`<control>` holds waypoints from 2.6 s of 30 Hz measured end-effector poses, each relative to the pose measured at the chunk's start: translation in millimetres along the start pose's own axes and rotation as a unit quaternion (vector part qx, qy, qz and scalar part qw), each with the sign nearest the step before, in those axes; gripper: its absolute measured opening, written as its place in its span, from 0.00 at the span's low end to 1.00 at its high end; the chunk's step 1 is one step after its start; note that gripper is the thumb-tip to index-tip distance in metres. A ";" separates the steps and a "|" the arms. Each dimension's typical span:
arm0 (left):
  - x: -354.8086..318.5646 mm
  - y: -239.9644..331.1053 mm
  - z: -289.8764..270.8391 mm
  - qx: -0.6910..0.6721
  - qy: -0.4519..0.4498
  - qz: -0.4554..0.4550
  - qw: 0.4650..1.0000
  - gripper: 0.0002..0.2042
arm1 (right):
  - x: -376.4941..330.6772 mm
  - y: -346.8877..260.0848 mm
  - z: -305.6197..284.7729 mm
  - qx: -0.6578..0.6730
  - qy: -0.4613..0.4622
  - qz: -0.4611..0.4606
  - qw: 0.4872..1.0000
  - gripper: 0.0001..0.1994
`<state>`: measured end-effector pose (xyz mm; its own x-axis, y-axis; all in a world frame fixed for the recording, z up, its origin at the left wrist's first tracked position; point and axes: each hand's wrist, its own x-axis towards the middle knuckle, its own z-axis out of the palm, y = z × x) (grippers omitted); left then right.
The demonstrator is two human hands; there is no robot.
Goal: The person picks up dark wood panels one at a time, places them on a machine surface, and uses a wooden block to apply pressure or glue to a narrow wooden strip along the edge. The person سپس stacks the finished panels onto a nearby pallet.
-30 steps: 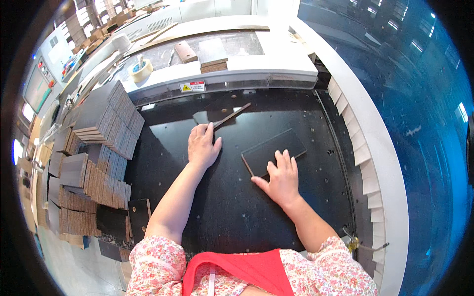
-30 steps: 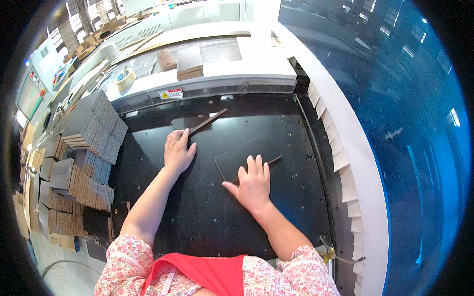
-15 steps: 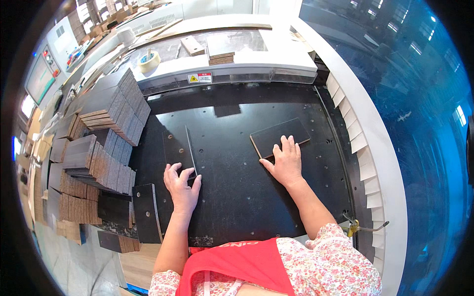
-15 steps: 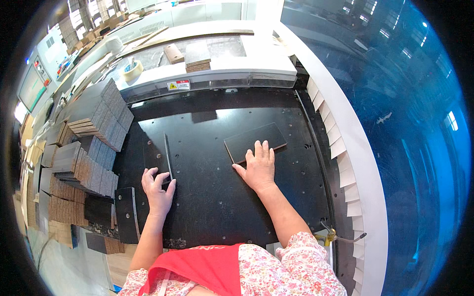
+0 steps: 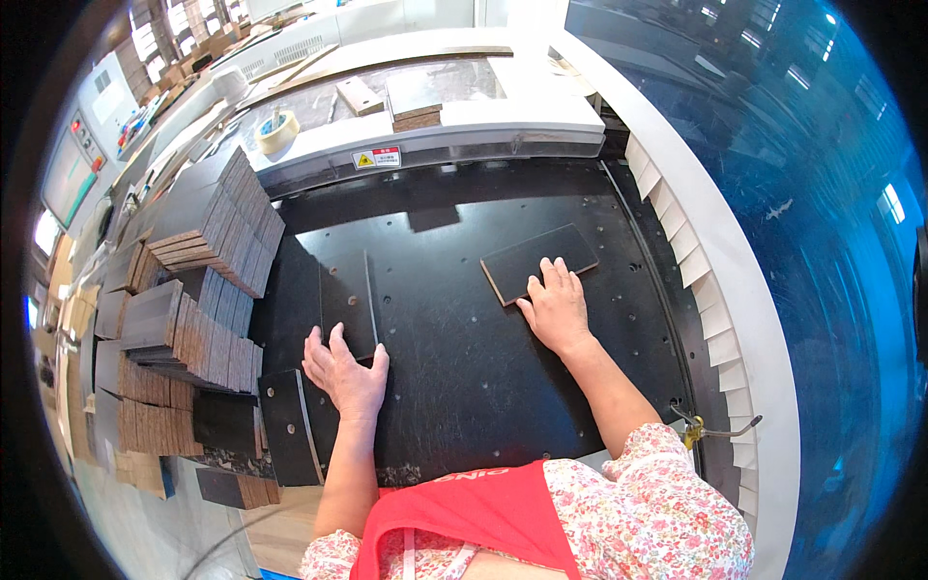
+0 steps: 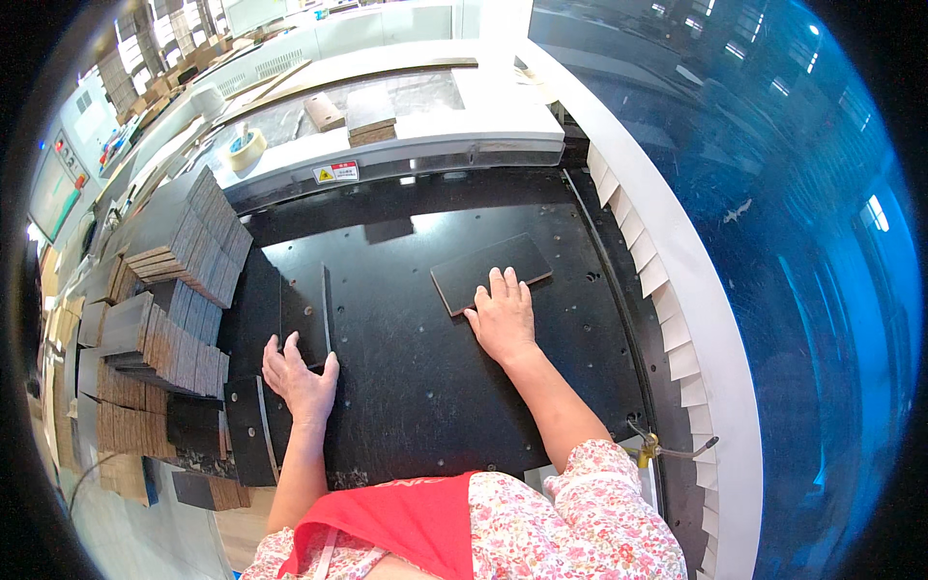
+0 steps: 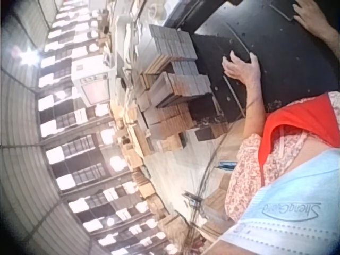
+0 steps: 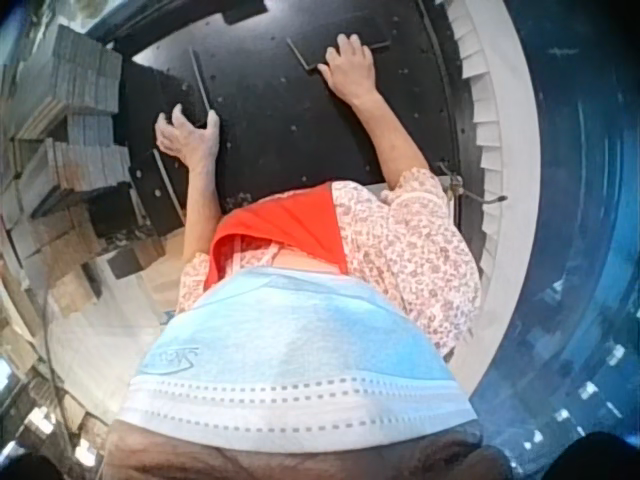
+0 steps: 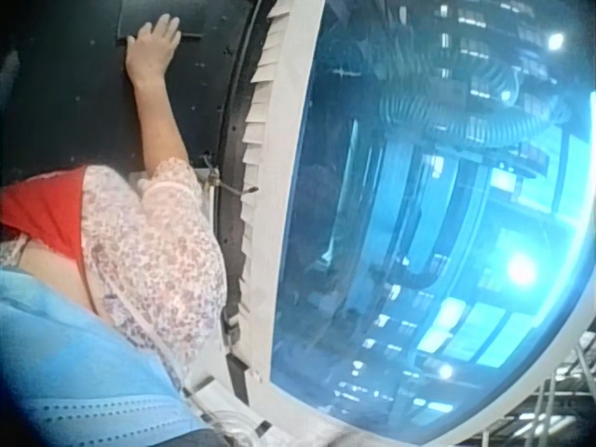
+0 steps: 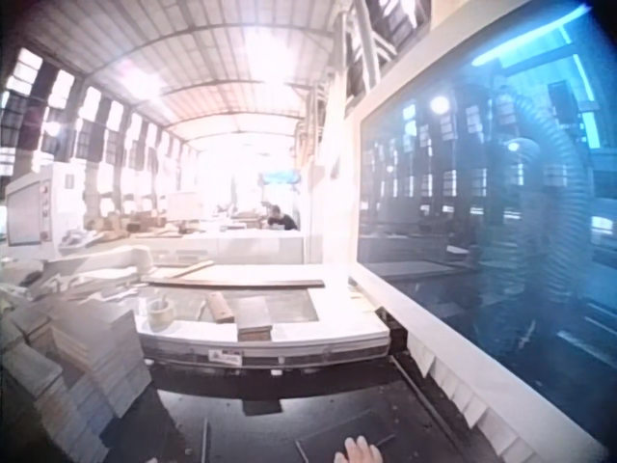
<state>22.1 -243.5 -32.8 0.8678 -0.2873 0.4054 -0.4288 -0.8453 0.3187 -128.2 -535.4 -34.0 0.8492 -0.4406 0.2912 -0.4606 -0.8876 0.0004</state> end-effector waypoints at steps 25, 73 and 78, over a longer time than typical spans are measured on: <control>3.0 1.1 0.8 0.000 -0.026 -0.019 0.999 0.33 | 149.2 109.3 49.3 -0.110 0.066 0.030 0.991 0.17; 10.0 2.3 -6.8 -0.037 -0.029 -0.014 0.999 0.34 | 233.1 135.4 63.5 -0.061 -0.072 0.386 0.918 0.46; 6.1 1.0 -5.6 -0.041 -0.016 -0.017 0.999 0.34 | 229.7 143.1 59.8 -0.039 -0.113 0.362 0.925 0.40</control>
<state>25.6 -243.6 -25.2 0.8896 -0.2744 0.3651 -0.4164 -0.8156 0.4017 16.3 -771.7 -24.2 0.3396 -0.9399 0.0349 -0.9390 -0.3409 -0.0446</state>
